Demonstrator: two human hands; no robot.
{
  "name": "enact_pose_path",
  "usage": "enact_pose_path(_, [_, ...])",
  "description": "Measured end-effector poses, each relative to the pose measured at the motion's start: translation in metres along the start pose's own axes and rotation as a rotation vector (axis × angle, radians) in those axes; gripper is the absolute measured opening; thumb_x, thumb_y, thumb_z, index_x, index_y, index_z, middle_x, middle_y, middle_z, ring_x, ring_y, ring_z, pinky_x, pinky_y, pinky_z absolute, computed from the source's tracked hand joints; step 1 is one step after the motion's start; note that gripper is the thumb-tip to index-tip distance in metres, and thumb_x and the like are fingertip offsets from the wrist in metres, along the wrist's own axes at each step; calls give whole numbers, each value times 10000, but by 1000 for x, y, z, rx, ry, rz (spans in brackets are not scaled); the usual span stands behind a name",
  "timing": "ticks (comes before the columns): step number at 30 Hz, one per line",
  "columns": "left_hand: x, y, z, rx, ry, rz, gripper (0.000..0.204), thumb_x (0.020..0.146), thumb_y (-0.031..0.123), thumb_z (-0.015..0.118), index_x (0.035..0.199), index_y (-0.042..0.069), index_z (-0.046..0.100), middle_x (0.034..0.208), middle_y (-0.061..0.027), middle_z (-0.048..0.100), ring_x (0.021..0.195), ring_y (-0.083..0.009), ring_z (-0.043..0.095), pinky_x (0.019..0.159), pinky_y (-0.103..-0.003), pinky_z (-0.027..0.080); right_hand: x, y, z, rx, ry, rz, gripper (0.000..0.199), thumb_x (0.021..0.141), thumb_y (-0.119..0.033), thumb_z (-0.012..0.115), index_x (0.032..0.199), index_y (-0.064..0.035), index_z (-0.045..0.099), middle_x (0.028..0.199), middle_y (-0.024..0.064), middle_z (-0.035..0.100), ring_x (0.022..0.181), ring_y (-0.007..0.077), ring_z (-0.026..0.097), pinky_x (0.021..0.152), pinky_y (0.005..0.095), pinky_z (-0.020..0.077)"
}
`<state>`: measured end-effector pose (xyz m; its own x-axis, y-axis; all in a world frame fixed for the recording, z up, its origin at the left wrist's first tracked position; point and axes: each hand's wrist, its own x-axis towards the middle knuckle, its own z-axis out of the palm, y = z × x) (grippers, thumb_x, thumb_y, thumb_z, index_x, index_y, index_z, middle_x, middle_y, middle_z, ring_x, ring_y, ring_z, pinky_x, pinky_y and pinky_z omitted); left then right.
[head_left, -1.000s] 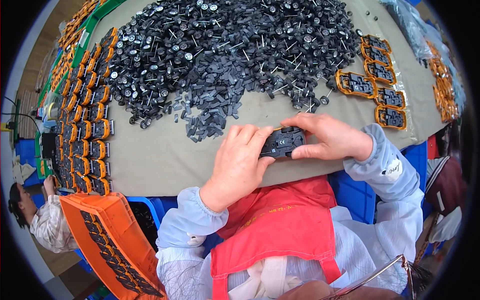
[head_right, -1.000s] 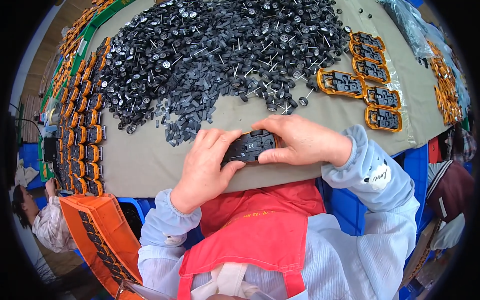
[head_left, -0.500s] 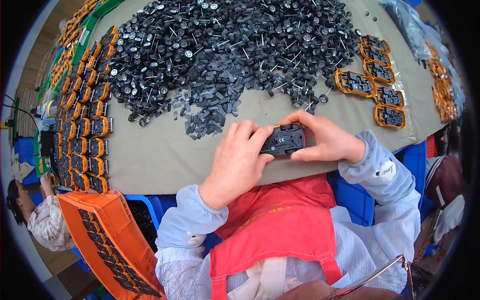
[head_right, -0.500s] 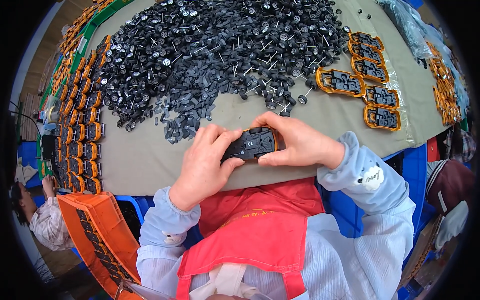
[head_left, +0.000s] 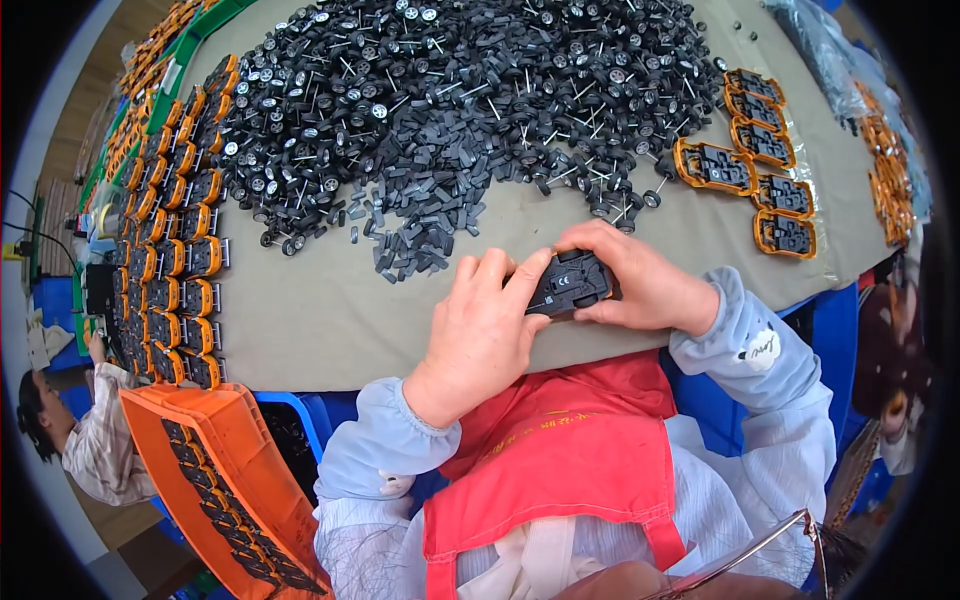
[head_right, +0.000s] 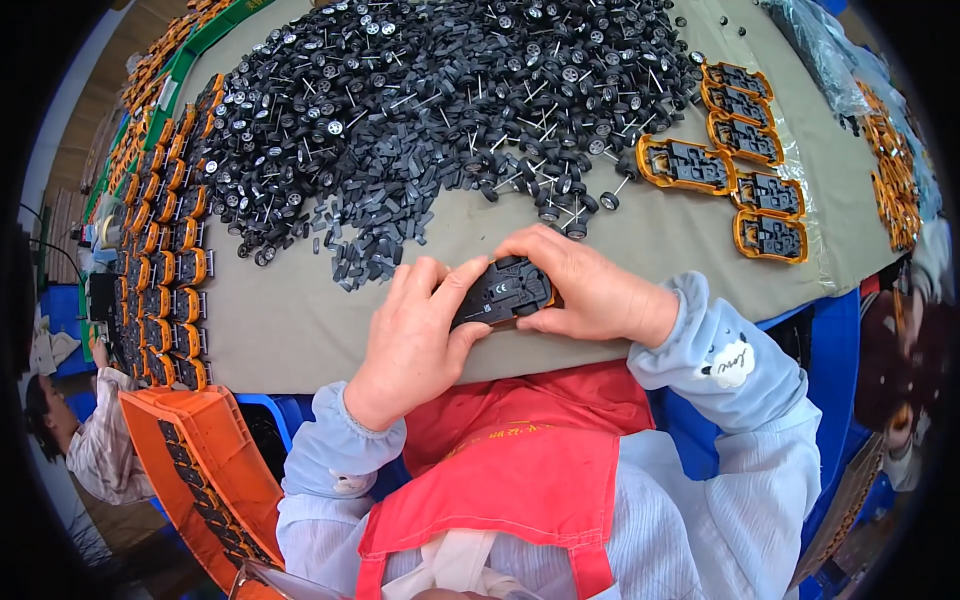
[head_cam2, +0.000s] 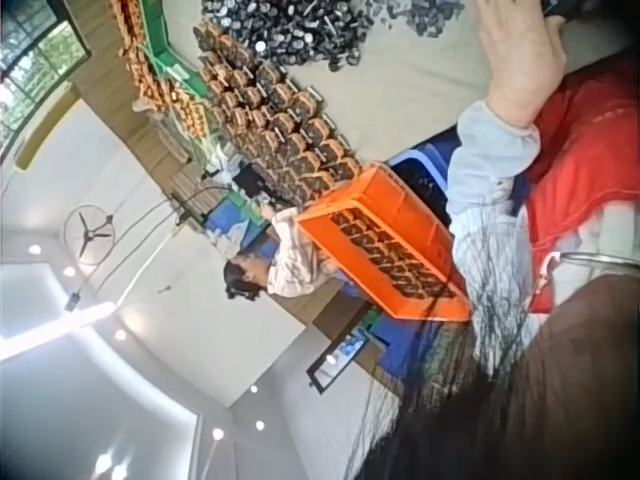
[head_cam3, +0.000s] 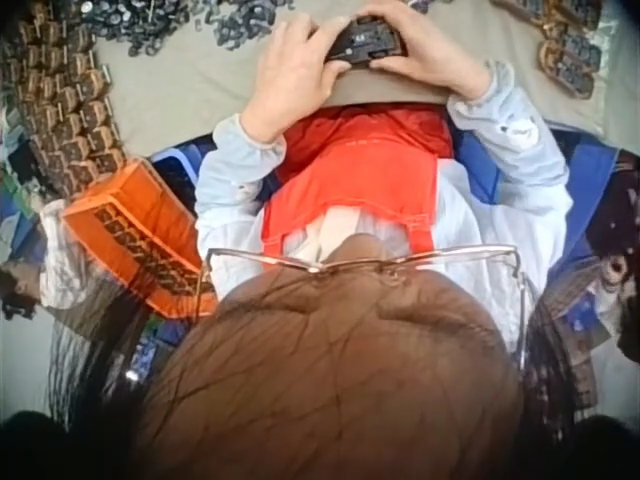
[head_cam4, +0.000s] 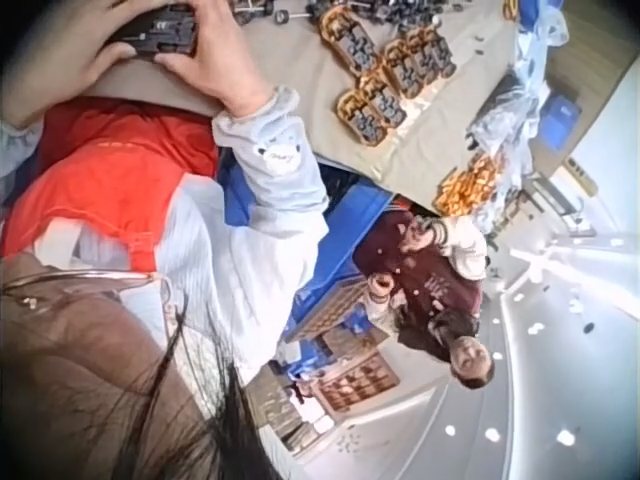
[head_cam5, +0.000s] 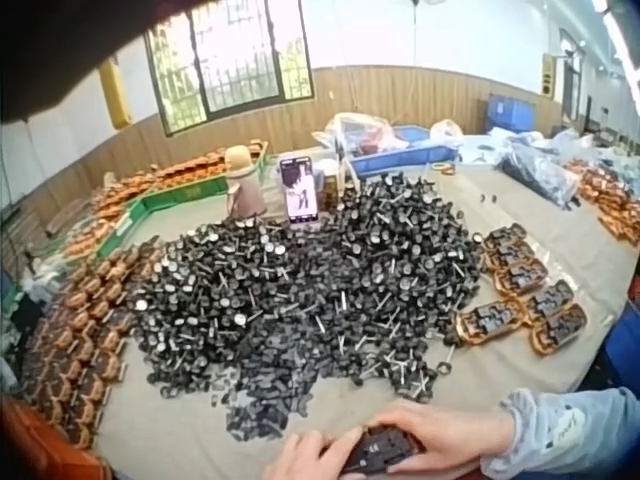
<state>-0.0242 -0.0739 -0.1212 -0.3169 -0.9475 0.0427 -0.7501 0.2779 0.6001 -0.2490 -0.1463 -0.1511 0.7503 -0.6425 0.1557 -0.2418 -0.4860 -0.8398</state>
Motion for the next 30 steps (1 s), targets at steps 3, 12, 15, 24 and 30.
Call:
enact_pose_path(3, [3, 2, -1, 35, -25, 0, 626, 715, 93, 791, 1297, 106, 562, 1010, -107, 511, 950, -306, 532, 758, -401, 502, -1, 2, 2, -71, 14, 45, 620, 703, -239, 854, 1207, -42, 551, 1171, 116, 600, 1104, 311, 596, 929, 387, 493])
enact_pose_path(12, [5, -1, -2, 19, -54, -5, 639, 713, 87, 790, 1306, 134, 557, 1004, -110, 500, 944, -306, 524, 760, -402, 497, 2, 5, -2, -55, -40, 63, 654, 660, -249, 873, 1193, -46, 552, 1145, 113, 610, 1052, 323, 614, 903, 391, 500])
enact_pose_path(15, [7, 1, -5, 62, -81, 19, 629, 718, 92, 789, 1298, 106, 544, 1019, -114, 505, 953, -312, 529, 774, -408, 501, -1, 5, 2, -70, -9, 30, 648, 659, -246, 873, 1186, -47, 555, 1130, 109, 617, 1035, 318, 621, 892, 388, 502])
enact_pose_path(24, [10, 5, 0, 27, -58, 48, 594, 731, 95, 779, 1263, 41, 521, 1081, -135, 521, 1034, -333, 542, 833, -415, 505, -3, 5, 4, 10, 13, 108, 661, 650, -229, 877, 1188, -52, 536, 1105, 111, 613, 1013, 303, 629, 872, 373, 508])
enact_pose_path(30, [12, 7, -2, -37, -80, -19, 584, 723, 99, 787, 1244, 40, 531, 1102, -133, 526, 1041, -335, 553, 855, -415, 498, -3, 10, 7, 14, -10, 80, 654, 656, -222, 874, 1184, -57, 525, 1095, 108, 610, 1007, 303, 632, 864, 375, 508])
